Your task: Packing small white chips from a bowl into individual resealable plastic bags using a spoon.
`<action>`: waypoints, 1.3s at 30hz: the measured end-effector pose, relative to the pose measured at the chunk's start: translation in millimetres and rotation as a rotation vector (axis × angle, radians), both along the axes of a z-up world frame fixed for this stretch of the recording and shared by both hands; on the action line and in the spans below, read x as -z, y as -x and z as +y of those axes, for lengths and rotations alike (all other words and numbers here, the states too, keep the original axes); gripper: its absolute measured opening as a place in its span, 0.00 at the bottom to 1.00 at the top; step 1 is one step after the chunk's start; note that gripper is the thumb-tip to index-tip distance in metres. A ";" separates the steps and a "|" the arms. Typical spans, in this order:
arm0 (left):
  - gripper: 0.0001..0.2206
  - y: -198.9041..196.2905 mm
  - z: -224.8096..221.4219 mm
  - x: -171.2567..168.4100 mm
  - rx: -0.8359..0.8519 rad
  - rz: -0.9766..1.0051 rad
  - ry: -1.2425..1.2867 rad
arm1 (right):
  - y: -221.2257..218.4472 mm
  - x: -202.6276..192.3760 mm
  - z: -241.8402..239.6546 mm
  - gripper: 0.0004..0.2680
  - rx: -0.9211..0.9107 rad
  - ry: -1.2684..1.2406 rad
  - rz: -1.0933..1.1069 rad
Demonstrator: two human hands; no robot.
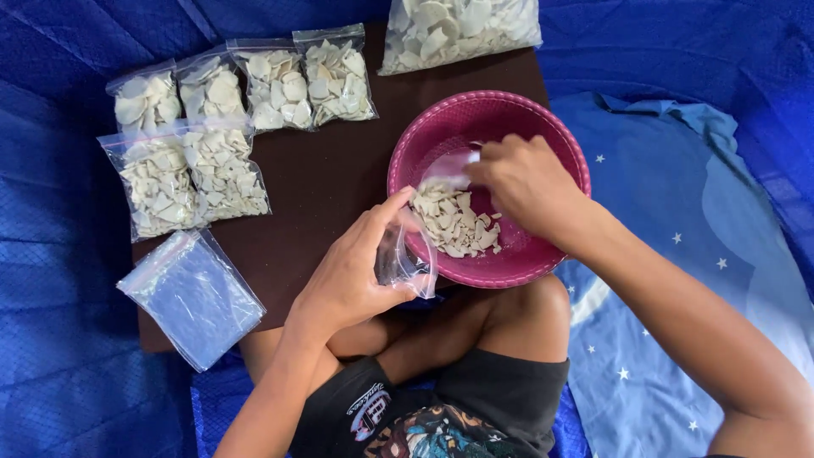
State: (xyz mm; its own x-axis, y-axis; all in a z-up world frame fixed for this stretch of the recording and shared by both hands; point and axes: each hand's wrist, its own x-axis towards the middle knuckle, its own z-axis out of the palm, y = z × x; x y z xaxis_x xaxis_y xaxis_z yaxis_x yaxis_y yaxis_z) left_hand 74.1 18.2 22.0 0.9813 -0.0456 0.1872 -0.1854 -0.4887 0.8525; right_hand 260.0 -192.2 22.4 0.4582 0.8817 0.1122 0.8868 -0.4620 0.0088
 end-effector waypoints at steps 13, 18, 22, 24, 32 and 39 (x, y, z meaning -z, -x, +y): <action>0.43 1.9 -7.6 0.2 -0.062 0.030 -0.048 | 30.8 -49.5 -40.1 0.07 0.067 0.330 0.212; 0.51 -0.2 -1.1 -3.8 -0.060 0.071 0.013 | 10.5 -79.9 -49.6 0.07 0.240 0.301 -0.126; 0.54 -8.1 10.9 -2.3 -0.125 0.035 -0.089 | 1.4 -35.8 -44.9 0.06 0.212 0.213 -0.396; 0.55 -9.0 15.4 -5.1 -0.137 -0.045 -0.125 | 5.3 -21.2 -33.9 0.07 0.169 0.081 -0.244; 0.48 -11.3 19.2 -12.7 -0.125 -0.040 -0.198 | 5.3 -24.6 -17.5 0.08 0.141 -0.088 0.374; 0.49 -12.6 19.5 -14.2 -0.135 -0.070 -0.238 | 7.6 -49.4 -26.9 0.10 0.247 -0.122 0.446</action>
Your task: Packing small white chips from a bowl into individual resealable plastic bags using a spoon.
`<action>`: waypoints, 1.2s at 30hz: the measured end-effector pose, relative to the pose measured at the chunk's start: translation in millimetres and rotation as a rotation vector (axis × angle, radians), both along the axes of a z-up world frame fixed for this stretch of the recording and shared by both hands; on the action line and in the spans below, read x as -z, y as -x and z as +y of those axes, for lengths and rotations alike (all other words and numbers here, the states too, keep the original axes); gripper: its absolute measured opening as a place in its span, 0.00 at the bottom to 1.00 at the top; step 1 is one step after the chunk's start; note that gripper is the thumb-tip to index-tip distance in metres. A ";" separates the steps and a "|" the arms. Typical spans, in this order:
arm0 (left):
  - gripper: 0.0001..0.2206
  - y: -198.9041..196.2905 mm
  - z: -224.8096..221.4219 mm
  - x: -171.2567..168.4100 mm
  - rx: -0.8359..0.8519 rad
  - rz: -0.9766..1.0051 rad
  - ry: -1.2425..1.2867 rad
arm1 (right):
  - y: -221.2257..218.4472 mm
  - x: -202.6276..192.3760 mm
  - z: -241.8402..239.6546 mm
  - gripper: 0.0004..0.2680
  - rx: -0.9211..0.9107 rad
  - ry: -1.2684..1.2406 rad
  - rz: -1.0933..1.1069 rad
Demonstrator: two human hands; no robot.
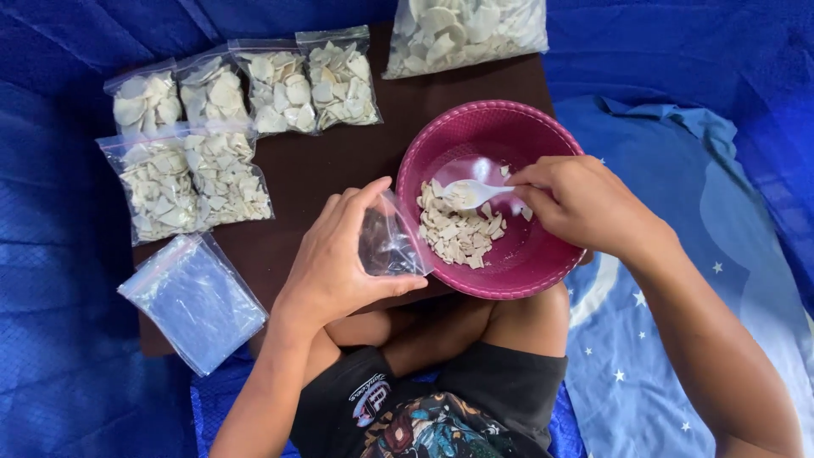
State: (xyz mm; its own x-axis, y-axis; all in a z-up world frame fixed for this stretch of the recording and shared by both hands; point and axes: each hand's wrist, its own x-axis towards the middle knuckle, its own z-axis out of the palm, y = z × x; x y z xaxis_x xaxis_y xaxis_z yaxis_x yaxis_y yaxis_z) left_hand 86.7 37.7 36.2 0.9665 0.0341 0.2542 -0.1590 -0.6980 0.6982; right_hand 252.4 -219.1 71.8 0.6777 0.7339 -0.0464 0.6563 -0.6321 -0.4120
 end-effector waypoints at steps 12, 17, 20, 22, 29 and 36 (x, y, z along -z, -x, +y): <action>0.46 1.8 -6.8 -1.0 -0.015 0.010 0.008 | 32.7 -67.7 14.5 0.10 -0.056 -0.080 0.102; 0.44 -0.4 -7.1 -5.4 0.040 0.013 0.129 | 46.3 -67.7 34.3 0.09 -0.174 0.063 -0.146; 0.41 -2.8 -1.7 -9.9 0.120 0.078 0.342 | 52.4 -63.8 49.8 0.08 -0.266 0.088 -0.284; 0.41 -7.2 4.7 -11.7 0.152 0.104 0.421 | 54.2 -66.1 60.9 0.08 -0.312 0.084 -0.349; 0.39 -10.0 22.6 -2.1 0.249 0.021 0.529 | 63.7 -74.4 83.5 0.03 -0.429 0.087 -0.731; 0.43 -14.4 26.2 0.5 0.296 -0.018 0.570 | 64.2 -78.0 79.6 0.05 -0.403 0.085 -0.878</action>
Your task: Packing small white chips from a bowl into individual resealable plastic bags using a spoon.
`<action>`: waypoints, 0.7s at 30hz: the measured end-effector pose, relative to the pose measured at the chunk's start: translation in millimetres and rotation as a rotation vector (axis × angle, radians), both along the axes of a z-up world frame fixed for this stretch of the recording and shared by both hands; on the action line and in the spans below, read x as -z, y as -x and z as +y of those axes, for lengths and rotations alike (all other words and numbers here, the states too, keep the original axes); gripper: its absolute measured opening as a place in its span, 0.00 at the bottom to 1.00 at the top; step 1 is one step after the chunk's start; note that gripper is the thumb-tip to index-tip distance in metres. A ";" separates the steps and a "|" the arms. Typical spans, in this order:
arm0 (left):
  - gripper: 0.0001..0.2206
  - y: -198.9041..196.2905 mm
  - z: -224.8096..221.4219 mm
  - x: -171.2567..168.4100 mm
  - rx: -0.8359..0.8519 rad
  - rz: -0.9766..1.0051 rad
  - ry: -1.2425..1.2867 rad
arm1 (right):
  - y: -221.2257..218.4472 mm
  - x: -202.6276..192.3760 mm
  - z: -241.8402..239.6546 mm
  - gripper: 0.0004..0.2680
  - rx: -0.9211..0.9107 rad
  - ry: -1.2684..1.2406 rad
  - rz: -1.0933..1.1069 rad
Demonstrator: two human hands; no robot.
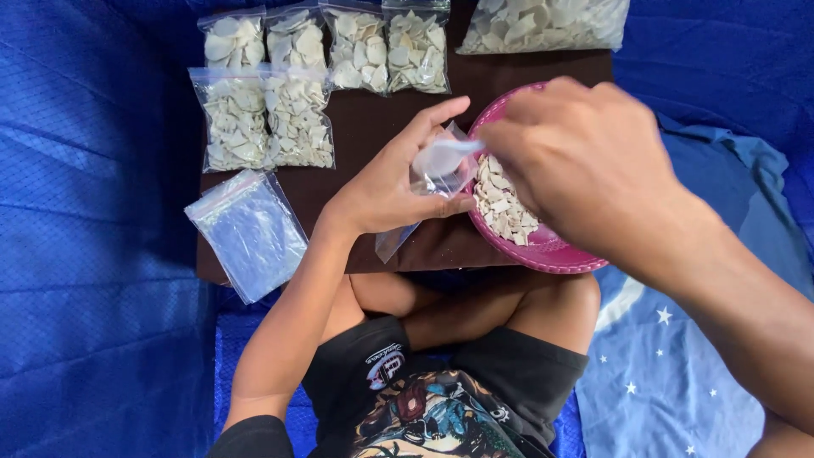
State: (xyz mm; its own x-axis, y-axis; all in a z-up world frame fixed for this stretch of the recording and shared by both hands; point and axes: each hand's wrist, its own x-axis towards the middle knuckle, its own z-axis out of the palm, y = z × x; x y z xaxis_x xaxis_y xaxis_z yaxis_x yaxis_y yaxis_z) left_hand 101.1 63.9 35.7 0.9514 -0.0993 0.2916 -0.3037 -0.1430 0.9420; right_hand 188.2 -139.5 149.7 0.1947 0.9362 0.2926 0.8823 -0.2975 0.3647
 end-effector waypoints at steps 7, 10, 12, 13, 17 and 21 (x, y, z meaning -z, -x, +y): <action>0.43 2.9 4.9 -3.2 0.012 0.025 0.099 | 6.3 -1.2 2.3 0.02 0.073 0.009 -0.206; 0.40 3.8 9.2 1.5 0.044 0.027 0.193 | 7.5 6.4 2.6 0.02 0.070 0.034 -0.185; 0.35 5.9 10.3 0.0 0.093 0.004 0.204 | 6.1 4.5 -2.0 0.04 0.044 -0.070 -0.184; 0.35 6.0 10.2 1.7 0.092 0.007 0.205 | 7.4 7.2 -2.6 0.04 0.044 -0.069 -0.181; 0.34 7.5 13.5 3.9 0.093 -0.024 0.268 | 8.2 -7.3 -20.7 0.09 0.078 -0.042 -0.149; 0.34 1.9 26.0 32.9 -0.040 -0.118 0.487 | 0.7 -15.5 -55.4 0.08 0.183 -0.033 -0.054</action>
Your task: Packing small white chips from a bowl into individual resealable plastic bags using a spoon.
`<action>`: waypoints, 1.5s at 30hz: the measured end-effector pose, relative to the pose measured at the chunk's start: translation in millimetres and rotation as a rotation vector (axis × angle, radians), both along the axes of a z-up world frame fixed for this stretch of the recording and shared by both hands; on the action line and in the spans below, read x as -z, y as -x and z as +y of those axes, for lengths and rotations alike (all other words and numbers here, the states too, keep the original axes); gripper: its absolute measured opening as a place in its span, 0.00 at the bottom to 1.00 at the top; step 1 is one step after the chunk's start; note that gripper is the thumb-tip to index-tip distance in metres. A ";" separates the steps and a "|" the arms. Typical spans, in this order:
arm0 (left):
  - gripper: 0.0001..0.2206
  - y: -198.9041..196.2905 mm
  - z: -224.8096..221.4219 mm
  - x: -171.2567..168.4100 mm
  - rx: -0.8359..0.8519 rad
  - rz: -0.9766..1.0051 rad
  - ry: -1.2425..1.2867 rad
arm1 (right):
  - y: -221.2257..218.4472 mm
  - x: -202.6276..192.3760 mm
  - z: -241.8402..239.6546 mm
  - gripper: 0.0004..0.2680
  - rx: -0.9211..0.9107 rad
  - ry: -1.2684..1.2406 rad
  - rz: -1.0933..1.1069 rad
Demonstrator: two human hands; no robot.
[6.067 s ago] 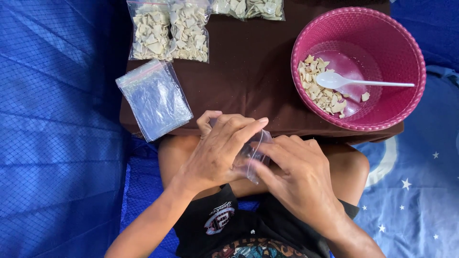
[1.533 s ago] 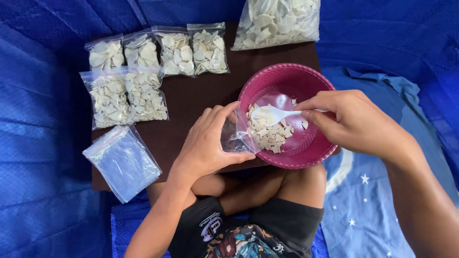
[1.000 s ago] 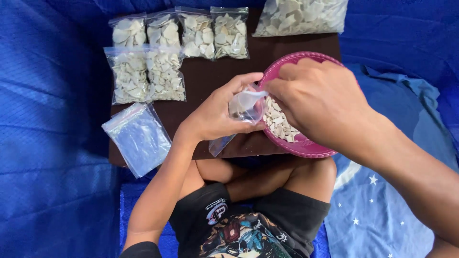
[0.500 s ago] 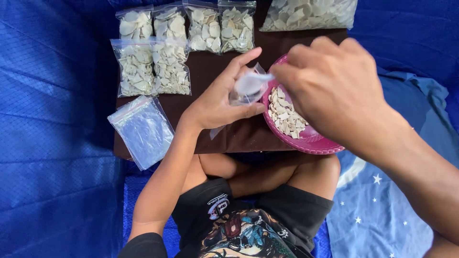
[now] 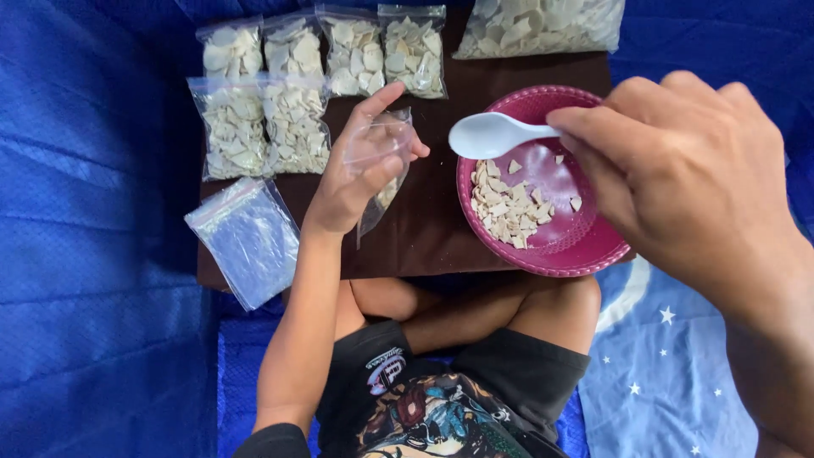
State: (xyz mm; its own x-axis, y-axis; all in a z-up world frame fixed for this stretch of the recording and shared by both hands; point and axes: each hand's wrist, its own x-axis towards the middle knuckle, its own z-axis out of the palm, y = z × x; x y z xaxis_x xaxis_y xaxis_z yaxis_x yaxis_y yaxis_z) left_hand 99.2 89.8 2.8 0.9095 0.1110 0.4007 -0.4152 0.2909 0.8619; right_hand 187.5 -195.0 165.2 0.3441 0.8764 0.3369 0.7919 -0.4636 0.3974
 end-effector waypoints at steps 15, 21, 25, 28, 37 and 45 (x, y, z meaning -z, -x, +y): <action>0.37 1.2 -11.0 -8.8 0.017 0.087 0.110 | -32.1 59.1 -40.2 0.08 0.341 0.203 0.170; 0.32 8.5 -15.9 -9.8 0.046 0.038 -0.010 | -32.3 66.0 -34.4 0.09 0.368 0.034 0.523; 0.35 6.9 -16.5 -11.2 0.133 0.040 -0.030 | -18.4 46.6 -3.5 0.09 0.258 -0.218 0.697; 0.34 9.2 -19.2 -9.2 0.120 0.058 -0.080 | -10.7 44.9 23.2 0.10 0.213 -0.358 0.938; 0.22 25.2 -11.4 10.9 0.035 -0.003 -0.122 | 5.8 47.7 93.4 0.03 -0.149 -0.210 1.286; 0.27 53.6 4.3 -29.0 -0.111 -0.034 -0.473 | -7.3 56.7 99.0 0.03 -0.345 -0.155 1.208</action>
